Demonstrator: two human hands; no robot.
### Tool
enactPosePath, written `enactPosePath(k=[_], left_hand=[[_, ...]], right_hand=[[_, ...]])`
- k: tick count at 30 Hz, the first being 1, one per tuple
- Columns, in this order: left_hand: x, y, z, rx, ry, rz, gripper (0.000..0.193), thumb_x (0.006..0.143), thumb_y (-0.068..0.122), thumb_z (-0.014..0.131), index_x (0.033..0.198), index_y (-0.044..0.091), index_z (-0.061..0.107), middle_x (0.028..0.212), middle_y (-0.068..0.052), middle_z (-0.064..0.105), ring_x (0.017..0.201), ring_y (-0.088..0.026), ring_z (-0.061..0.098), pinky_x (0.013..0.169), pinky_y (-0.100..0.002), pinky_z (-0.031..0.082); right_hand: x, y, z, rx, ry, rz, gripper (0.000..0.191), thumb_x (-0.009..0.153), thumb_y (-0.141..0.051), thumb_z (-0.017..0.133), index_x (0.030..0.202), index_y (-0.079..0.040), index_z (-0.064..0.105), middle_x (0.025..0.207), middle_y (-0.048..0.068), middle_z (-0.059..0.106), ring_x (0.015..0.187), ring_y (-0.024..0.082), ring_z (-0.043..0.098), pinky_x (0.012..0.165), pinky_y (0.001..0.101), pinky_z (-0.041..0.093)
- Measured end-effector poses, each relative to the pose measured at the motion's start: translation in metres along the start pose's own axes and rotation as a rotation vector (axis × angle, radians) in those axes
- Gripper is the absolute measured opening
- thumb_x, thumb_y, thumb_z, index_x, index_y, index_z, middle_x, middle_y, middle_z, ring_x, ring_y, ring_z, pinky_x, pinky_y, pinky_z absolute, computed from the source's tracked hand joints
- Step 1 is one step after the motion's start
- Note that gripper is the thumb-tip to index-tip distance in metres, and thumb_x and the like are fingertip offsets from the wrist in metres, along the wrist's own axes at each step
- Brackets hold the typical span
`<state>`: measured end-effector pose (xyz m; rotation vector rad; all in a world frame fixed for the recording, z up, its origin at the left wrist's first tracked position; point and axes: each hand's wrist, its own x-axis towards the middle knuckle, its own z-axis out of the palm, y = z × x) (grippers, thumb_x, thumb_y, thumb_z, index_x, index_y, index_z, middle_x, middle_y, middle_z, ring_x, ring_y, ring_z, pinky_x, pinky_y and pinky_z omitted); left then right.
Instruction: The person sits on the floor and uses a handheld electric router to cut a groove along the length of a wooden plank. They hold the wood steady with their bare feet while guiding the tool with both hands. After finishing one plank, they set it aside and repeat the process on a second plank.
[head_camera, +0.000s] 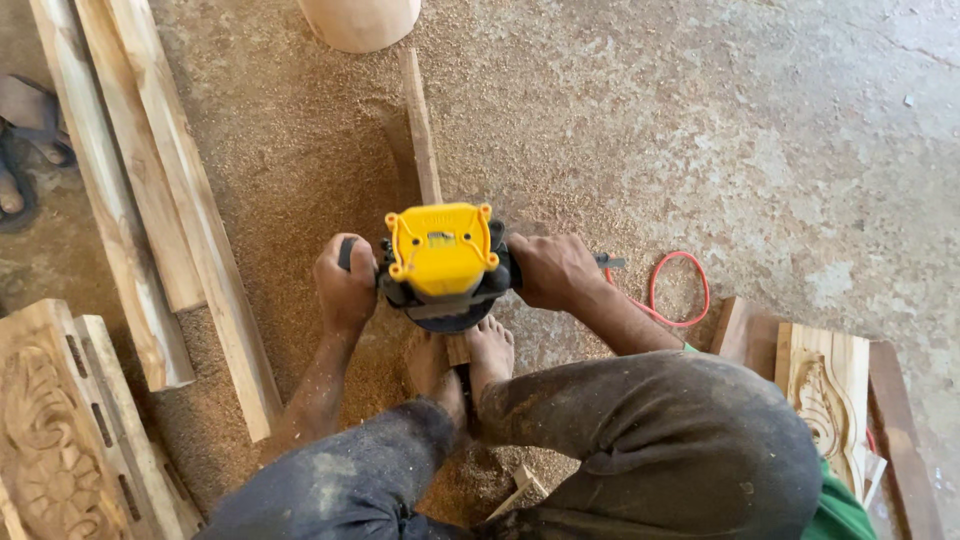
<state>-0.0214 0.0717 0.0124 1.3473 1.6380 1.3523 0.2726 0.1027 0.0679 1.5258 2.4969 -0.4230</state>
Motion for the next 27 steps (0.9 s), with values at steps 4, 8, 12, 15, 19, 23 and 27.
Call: enactPosePath(k=[4, 8, 12, 15, 19, 23, 27], left_hand=[[0.003, -0.008, 0.001, 0.046, -0.042, -0.085, 0.033, 0.095, 0.027, 0.051, 0.085, -0.003, 0.062, 0.074, -0.006, 0.059, 0.064, -0.016, 0.054, 0.055, -0.035, 0.047], [0.031, -0.010, 0.000, 0.028, -0.063, -0.085, 0.032, 0.094, 0.028, 0.054, 0.086, -0.001, 0.064, 0.071, -0.005, 0.061, 0.064, -0.014, 0.057, 0.059, -0.033, 0.049], [0.034, -0.007, 0.000, -0.001, -0.051, -0.028, 0.031, 0.096, 0.027, 0.055, 0.087, -0.002, 0.064, 0.072, -0.005, 0.061, 0.067, -0.014, 0.058, 0.061, -0.033, 0.049], [0.013, -0.005, 0.000, 0.010, -0.033, 0.000, 0.030, 0.095, 0.025, 0.053, 0.088, -0.001, 0.064, 0.071, -0.005, 0.061, 0.065, -0.014, 0.058, 0.060, -0.033, 0.049], [0.001, -0.005, 0.000, -0.028, -0.018, 0.002, 0.029, 0.097, 0.023, 0.052, 0.087, -0.002, 0.062, 0.071, -0.006, 0.059, 0.066, -0.015, 0.056, 0.061, -0.034, 0.048], [0.024, -0.006, 0.000, 0.023, -0.050, -0.020, 0.029, 0.094, 0.024, 0.055, 0.084, -0.001, 0.064, 0.070, -0.005, 0.061, 0.064, -0.014, 0.058, 0.059, -0.034, 0.049], [0.038, -0.006, 0.001, -0.042, -0.063, -0.105, 0.029, 0.094, 0.025, 0.055, 0.085, -0.001, 0.064, 0.070, -0.003, 0.061, 0.064, -0.014, 0.057, 0.059, -0.034, 0.049]], right_hand=[[0.000, 0.002, 0.003, 0.006, 0.068, -0.040, 0.021, 0.097, -0.030, 0.058, 0.095, -0.010, 0.059, 0.064, 0.004, 0.063, 0.048, 0.015, 0.057, 0.045, 0.0364, 0.048], [0.015, 0.008, -0.014, 0.044, -0.058, 0.025, 0.025, 0.100, -0.036, 0.057, 0.097, -0.011, 0.060, 0.067, 0.004, 0.064, 0.048, 0.016, 0.056, 0.046, 0.0364, 0.048], [0.015, 0.006, -0.018, -0.003, 0.026, -0.009, 0.019, 0.092, -0.032, 0.063, 0.097, -0.013, 0.061, 0.067, 0.003, 0.064, 0.051, 0.017, 0.058, 0.051, 0.0364, 0.047], [0.005, 0.000, -0.008, 0.048, 0.028, -0.012, 0.025, 0.101, -0.034, 0.057, 0.101, -0.010, 0.058, 0.068, 0.003, 0.062, 0.050, 0.018, 0.061, 0.044, 0.0378, 0.052], [-0.003, -0.003, -0.001, 0.010, 0.004, 0.007, 0.019, 0.100, -0.029, 0.058, 0.101, -0.010, 0.058, 0.067, 0.004, 0.066, 0.054, 0.019, 0.065, 0.054, 0.0387, 0.054], [0.007, 0.001, -0.014, 0.037, 0.002, 0.003, 0.023, 0.096, -0.035, 0.060, 0.096, -0.012, 0.060, 0.069, 0.004, 0.065, 0.056, 0.020, 0.065, 0.054, 0.0402, 0.054], [0.013, 0.004, -0.024, 0.033, 0.073, -0.026, 0.018, 0.089, -0.035, 0.065, 0.093, -0.017, 0.063, 0.070, 0.005, 0.065, 0.059, 0.024, 0.063, 0.055, 0.0439, 0.051]])
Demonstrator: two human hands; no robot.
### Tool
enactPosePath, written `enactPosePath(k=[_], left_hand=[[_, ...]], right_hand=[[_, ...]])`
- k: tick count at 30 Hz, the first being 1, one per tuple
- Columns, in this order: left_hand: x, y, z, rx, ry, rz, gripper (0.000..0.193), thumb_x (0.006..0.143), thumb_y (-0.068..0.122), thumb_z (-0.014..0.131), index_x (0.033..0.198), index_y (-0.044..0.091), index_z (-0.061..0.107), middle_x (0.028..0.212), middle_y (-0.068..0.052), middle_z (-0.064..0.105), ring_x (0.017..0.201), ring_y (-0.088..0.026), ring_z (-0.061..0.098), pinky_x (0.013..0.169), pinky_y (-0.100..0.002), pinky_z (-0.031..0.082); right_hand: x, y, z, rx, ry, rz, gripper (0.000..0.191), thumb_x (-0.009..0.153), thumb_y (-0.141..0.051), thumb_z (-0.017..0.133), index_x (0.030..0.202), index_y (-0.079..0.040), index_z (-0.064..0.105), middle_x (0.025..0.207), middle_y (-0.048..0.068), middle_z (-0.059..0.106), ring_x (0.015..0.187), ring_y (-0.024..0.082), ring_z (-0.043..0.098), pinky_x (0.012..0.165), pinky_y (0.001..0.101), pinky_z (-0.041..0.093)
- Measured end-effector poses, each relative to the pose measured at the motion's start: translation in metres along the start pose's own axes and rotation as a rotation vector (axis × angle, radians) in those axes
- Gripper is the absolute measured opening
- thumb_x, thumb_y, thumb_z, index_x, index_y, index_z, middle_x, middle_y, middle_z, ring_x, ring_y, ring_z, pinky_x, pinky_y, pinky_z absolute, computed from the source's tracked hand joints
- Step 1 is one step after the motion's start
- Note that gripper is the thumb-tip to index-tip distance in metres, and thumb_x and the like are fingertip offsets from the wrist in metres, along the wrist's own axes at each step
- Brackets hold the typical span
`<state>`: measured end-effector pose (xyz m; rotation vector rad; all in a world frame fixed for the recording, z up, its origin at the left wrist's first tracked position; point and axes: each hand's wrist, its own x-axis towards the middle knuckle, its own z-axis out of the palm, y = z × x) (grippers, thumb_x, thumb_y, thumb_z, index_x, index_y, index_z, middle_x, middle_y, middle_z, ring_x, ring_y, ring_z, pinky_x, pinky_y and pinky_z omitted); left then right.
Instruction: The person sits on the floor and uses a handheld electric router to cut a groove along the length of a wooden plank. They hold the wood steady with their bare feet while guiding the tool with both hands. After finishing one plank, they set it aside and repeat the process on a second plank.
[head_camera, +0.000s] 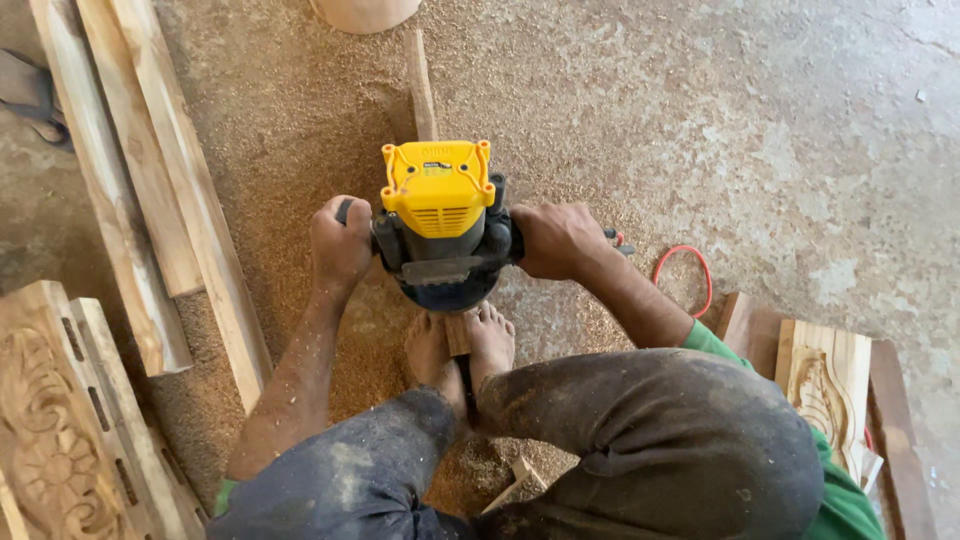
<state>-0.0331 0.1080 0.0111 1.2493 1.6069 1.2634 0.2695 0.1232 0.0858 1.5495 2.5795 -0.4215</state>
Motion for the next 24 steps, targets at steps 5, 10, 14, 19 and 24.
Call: enactPosePath(k=[5, 10, 14, 19, 24], left_hand=[[-0.019, -0.006, 0.000, 0.039, 0.024, 0.104, 0.028, 0.095, 0.024, 0.054, 0.087, -0.002, 0.064, 0.072, -0.005, 0.061, 0.066, -0.015, 0.060, 0.062, -0.034, 0.050], [-0.036, -0.013, 0.001, 0.005, 0.059, 0.112, 0.028, 0.095, 0.023, 0.052, 0.089, -0.002, 0.063, 0.074, -0.011, 0.061, 0.068, -0.020, 0.060, 0.065, -0.037, 0.051], [-0.039, -0.015, 0.005, 0.117, 0.123, 0.162, 0.027, 0.095, 0.024, 0.054, 0.092, -0.001, 0.065, 0.075, -0.014, 0.065, 0.070, -0.024, 0.065, 0.068, -0.040, 0.052], [-0.057, -0.018, 0.006, 0.157, 0.143, 0.075, 0.026, 0.094, 0.026, 0.057, 0.092, 0.001, 0.068, 0.076, -0.016, 0.069, 0.072, -0.027, 0.069, 0.069, -0.042, 0.054], [-0.071, -0.022, 0.006, 0.132, 0.151, 0.082, 0.026, 0.094, 0.026, 0.057, 0.092, 0.002, 0.068, 0.079, -0.017, 0.070, 0.074, -0.029, 0.070, 0.070, -0.042, 0.055]], right_hand=[[-0.007, 0.000, 0.018, -0.039, -0.062, 0.036, 0.024, 0.099, -0.035, 0.057, 0.095, -0.011, 0.058, 0.067, 0.004, 0.065, 0.053, 0.019, 0.063, 0.051, 0.0389, 0.052], [-0.013, 0.000, 0.035, -0.023, -0.060, 0.016, 0.020, 0.102, -0.029, 0.053, 0.098, -0.010, 0.056, 0.068, 0.004, 0.064, 0.053, 0.020, 0.062, 0.049, 0.0386, 0.053], [-0.019, -0.005, 0.032, -0.049, 0.003, 0.024, 0.018, 0.098, -0.028, 0.057, 0.099, -0.010, 0.056, 0.068, 0.006, 0.066, 0.055, 0.021, 0.063, 0.054, 0.0405, 0.052], [-0.043, -0.014, 0.030, 0.030, 0.002, 0.025, 0.017, 0.097, -0.027, 0.058, 0.103, -0.011, 0.056, 0.073, 0.009, 0.069, 0.061, 0.026, 0.068, 0.061, 0.0443, 0.054], [-0.055, -0.018, 0.034, 0.058, 0.026, 0.018, 0.018, 0.093, -0.026, 0.060, 0.100, -0.010, 0.057, 0.077, 0.012, 0.071, 0.068, 0.033, 0.072, 0.069, 0.0493, 0.056]])
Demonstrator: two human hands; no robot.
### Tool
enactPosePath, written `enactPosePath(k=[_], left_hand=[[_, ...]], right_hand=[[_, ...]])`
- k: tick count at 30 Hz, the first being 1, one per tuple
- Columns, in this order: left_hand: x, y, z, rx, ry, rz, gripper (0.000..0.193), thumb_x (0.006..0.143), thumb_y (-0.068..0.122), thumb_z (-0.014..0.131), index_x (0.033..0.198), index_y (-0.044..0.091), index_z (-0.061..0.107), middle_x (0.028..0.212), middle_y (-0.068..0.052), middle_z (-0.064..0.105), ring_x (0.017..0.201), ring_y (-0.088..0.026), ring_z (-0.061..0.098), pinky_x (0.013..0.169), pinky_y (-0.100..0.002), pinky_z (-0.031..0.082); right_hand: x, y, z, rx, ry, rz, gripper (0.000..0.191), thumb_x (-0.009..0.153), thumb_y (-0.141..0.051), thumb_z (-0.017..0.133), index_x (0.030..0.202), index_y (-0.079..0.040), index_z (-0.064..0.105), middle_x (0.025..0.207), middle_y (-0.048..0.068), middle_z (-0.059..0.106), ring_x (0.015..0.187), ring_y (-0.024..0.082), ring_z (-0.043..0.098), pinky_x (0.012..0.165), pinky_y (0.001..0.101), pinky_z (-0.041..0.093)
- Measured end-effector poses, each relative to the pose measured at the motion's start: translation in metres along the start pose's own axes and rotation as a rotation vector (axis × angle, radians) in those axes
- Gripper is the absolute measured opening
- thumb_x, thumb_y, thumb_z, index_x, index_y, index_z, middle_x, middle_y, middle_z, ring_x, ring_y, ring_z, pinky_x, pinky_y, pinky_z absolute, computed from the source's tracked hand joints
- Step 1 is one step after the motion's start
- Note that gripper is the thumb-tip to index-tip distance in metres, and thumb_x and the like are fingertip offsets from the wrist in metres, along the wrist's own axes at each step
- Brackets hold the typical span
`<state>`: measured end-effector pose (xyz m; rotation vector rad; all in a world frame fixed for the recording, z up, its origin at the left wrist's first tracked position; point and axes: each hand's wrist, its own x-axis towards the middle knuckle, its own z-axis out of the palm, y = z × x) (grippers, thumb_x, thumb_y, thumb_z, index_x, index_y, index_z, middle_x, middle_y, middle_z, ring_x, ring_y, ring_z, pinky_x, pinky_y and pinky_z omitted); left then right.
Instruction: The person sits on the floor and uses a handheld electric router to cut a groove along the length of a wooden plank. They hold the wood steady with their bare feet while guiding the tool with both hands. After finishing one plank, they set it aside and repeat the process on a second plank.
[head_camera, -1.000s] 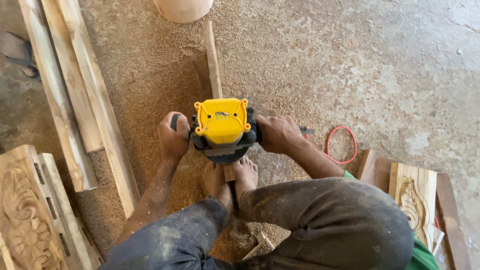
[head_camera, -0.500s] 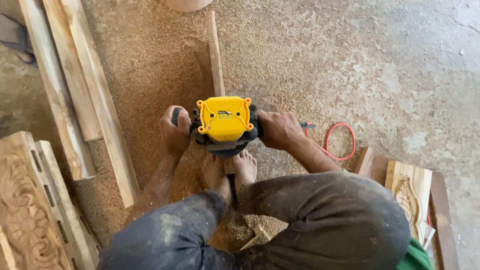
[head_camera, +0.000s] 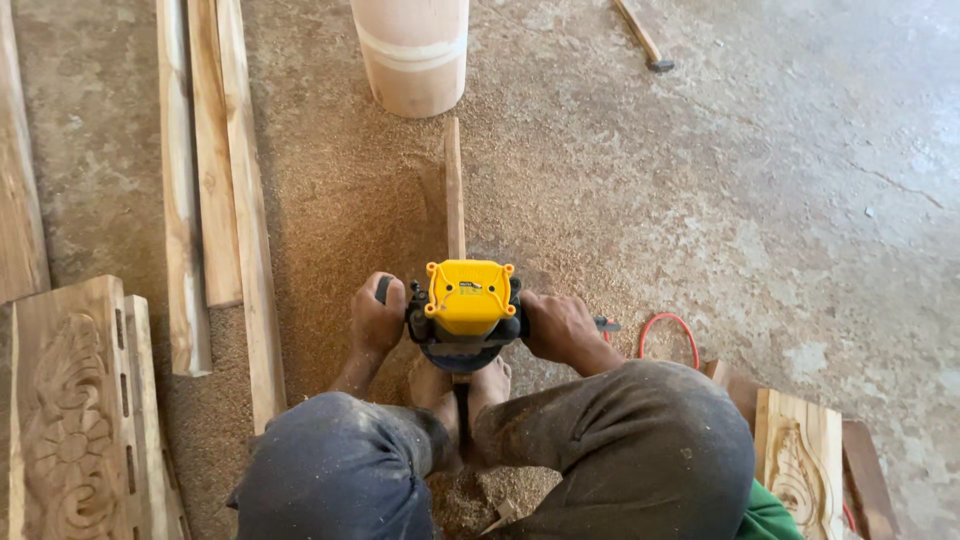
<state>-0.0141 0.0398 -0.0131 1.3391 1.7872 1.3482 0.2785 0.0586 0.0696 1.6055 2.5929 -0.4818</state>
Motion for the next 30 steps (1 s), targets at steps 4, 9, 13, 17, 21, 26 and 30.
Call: enactPosePath(k=[4, 9, 13, 17, 21, 26, 30], left_hand=[[-0.009, -0.003, -0.002, 0.000, 0.011, -0.008, 0.027, 0.094, 0.026, 0.057, 0.091, 0.002, 0.068, 0.080, -0.017, 0.070, 0.075, -0.030, 0.070, 0.071, -0.043, 0.054], [-0.016, -0.002, -0.002, 0.018, 0.019, -0.028, 0.027, 0.092, 0.027, 0.058, 0.091, 0.002, 0.069, 0.081, -0.018, 0.071, 0.076, -0.032, 0.071, 0.071, -0.043, 0.054], [-0.017, 0.001, -0.002, 0.014, 0.014, -0.111, 0.029, 0.090, 0.028, 0.057, 0.092, 0.003, 0.070, 0.082, -0.018, 0.072, 0.076, -0.033, 0.071, 0.072, -0.043, 0.054], [-0.020, 0.004, -0.003, -0.009, 0.027, -0.099, 0.030, 0.089, 0.031, 0.057, 0.092, 0.004, 0.071, 0.081, -0.018, 0.073, 0.075, -0.033, 0.071, 0.071, -0.044, 0.054], [-0.032, 0.006, -0.002, 0.011, 0.039, -0.142, 0.028, 0.089, 0.031, 0.058, 0.088, 0.005, 0.071, 0.079, -0.019, 0.072, 0.073, -0.034, 0.071, 0.070, -0.045, 0.054], [-0.041, 0.012, -0.007, -0.018, 0.026, -0.140, 0.028, 0.089, 0.030, 0.059, 0.086, 0.004, 0.070, 0.075, -0.019, 0.070, 0.069, -0.034, 0.069, 0.067, -0.045, 0.053], [-0.028, 0.016, -0.008, -0.088, 0.051, -0.195, 0.028, 0.088, 0.028, 0.059, 0.085, 0.003, 0.069, 0.072, -0.018, 0.070, 0.067, -0.033, 0.068, 0.065, -0.043, 0.054]], right_hand=[[-0.006, -0.002, 0.000, 0.007, 0.036, -0.043, 0.019, 0.092, -0.026, 0.061, 0.100, -0.009, 0.057, 0.077, 0.016, 0.071, 0.072, 0.038, 0.071, 0.069, 0.0535, 0.054], [-0.016, -0.005, -0.002, 0.011, 0.047, -0.054, 0.022, 0.092, -0.028, 0.062, 0.102, -0.009, 0.056, 0.076, 0.018, 0.071, 0.071, 0.041, 0.070, 0.068, 0.0561, 0.053], [-0.019, -0.009, -0.008, 0.050, 0.046, -0.062, 0.020, 0.091, -0.025, 0.060, 0.104, -0.010, 0.057, 0.077, 0.017, 0.071, 0.071, 0.041, 0.071, 0.068, 0.0554, 0.054], [-0.022, -0.011, -0.008, 0.096, 0.038, -0.043, 0.021, 0.089, -0.022, 0.061, 0.107, -0.011, 0.057, 0.079, 0.018, 0.072, 0.075, 0.042, 0.071, 0.071, 0.0558, 0.054], [-0.032, -0.007, 0.004, 0.018, -0.005, 0.007, 0.019, 0.089, -0.026, 0.062, 0.102, -0.013, 0.059, 0.088, 0.016, 0.073, 0.086, 0.041, 0.071, 0.076, 0.0570, 0.054], [-0.022, -0.001, 0.013, -0.018, -0.058, 0.021, 0.018, 0.092, -0.028, 0.059, 0.101, -0.014, 0.056, 0.090, 0.014, 0.074, 0.089, 0.038, 0.073, 0.078, 0.0554, 0.055], [-0.003, 0.000, 0.001, -0.038, -0.111, 0.025, 0.015, 0.094, -0.028, 0.057, 0.102, -0.016, 0.055, 0.086, 0.011, 0.073, 0.083, 0.035, 0.074, 0.077, 0.0517, 0.055]])
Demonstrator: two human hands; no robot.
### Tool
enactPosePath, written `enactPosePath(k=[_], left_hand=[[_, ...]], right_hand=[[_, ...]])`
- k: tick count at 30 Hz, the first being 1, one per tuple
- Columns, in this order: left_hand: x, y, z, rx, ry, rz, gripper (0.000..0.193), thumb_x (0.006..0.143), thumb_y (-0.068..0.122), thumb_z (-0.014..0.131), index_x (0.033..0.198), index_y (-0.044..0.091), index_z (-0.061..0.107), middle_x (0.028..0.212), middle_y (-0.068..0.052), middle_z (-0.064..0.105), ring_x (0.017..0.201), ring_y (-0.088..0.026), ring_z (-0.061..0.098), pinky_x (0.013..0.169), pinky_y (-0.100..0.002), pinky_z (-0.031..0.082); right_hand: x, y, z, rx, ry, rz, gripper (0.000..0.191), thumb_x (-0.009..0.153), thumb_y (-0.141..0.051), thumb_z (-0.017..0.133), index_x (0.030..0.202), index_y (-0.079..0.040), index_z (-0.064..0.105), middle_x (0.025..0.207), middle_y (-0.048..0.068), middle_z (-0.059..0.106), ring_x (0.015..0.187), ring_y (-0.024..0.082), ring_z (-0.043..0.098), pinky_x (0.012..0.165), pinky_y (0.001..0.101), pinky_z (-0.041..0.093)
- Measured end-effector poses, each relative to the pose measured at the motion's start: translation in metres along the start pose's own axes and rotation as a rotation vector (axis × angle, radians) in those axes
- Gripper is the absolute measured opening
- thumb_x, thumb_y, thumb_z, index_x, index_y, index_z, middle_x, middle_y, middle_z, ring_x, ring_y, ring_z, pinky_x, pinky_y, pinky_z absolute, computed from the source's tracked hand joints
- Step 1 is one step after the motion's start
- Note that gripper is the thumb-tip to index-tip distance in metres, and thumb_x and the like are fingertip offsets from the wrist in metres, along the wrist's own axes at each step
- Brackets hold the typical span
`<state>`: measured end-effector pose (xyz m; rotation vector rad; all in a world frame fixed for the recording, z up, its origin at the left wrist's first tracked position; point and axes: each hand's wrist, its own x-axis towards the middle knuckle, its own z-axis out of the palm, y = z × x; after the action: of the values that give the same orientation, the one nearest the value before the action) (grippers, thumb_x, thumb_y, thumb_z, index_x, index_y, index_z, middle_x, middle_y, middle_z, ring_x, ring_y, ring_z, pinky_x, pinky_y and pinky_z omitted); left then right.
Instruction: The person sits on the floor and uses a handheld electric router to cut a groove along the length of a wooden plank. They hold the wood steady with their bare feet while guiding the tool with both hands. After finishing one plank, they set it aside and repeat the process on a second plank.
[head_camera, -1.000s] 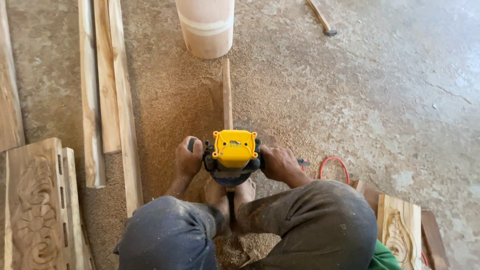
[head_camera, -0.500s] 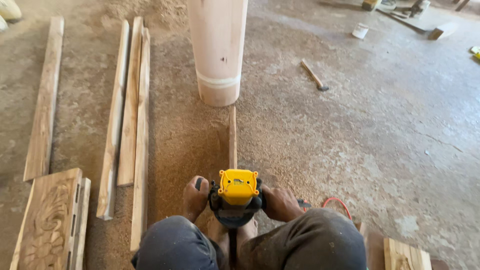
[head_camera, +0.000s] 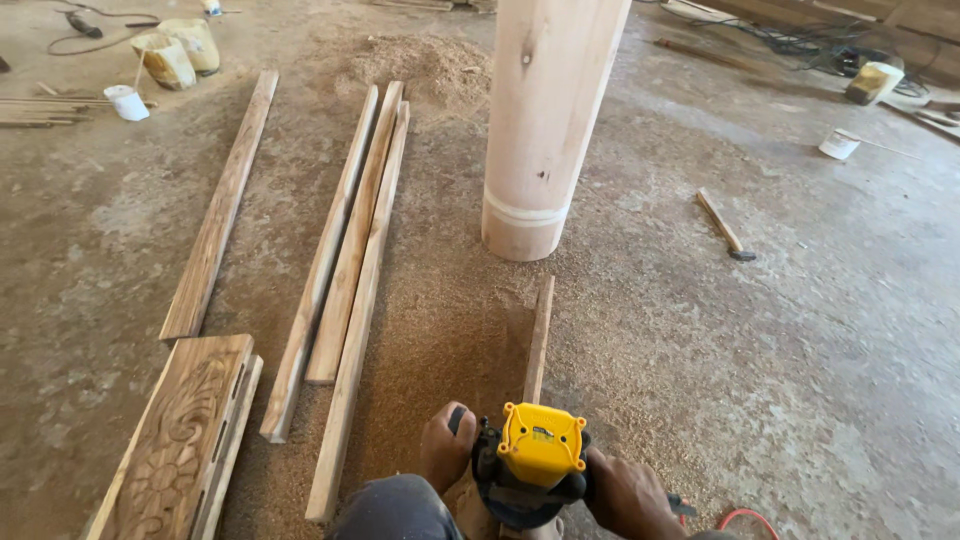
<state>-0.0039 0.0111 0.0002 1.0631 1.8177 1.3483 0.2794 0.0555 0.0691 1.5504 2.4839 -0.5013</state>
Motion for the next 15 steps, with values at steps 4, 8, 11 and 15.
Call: enactPosePath(k=[4, 8, 11, 15], left_hand=[[0.020, 0.002, 0.003, -0.029, 0.013, 0.060, 0.027, 0.089, 0.026, 0.058, 0.084, 0.002, 0.069, 0.073, -0.017, 0.071, 0.068, -0.031, 0.069, 0.066, -0.042, 0.054], [0.034, 0.000, 0.004, -0.003, 0.027, 0.058, 0.028, 0.089, 0.026, 0.057, 0.084, 0.001, 0.068, 0.073, -0.017, 0.070, 0.068, -0.029, 0.069, 0.066, -0.043, 0.054], [0.037, -0.002, 0.004, -0.002, 0.025, 0.041, 0.028, 0.088, 0.027, 0.057, 0.083, 0.002, 0.069, 0.072, -0.016, 0.071, 0.067, -0.029, 0.069, 0.065, -0.042, 0.054], [0.038, -0.003, 0.003, 0.012, 0.001, 0.047, 0.028, 0.089, 0.027, 0.056, 0.084, 0.001, 0.068, 0.073, -0.017, 0.070, 0.067, -0.029, 0.070, 0.065, -0.042, 0.054]], right_hand=[[0.015, -0.006, -0.018, -0.028, -0.024, 0.008, 0.015, 0.096, -0.031, 0.055, 0.103, -0.018, 0.055, 0.080, 0.007, 0.071, 0.078, 0.030, 0.073, 0.074, 0.0489, 0.056], [0.028, -0.011, -0.031, -0.076, -0.022, -0.001, 0.015, 0.096, -0.031, 0.056, 0.102, -0.017, 0.056, 0.080, 0.008, 0.071, 0.078, 0.028, 0.073, 0.075, 0.0469, 0.056], [0.032, -0.013, -0.032, -0.064, 0.013, -0.024, 0.018, 0.091, -0.028, 0.060, 0.106, -0.017, 0.057, 0.085, 0.010, 0.072, 0.085, 0.031, 0.073, 0.077, 0.0492, 0.055], [0.030, -0.012, -0.029, -0.016, 0.084, -0.061, 0.021, 0.084, -0.022, 0.065, 0.104, -0.014, 0.061, 0.093, 0.012, 0.073, 0.092, 0.038, 0.071, 0.080, 0.0529, 0.054]])
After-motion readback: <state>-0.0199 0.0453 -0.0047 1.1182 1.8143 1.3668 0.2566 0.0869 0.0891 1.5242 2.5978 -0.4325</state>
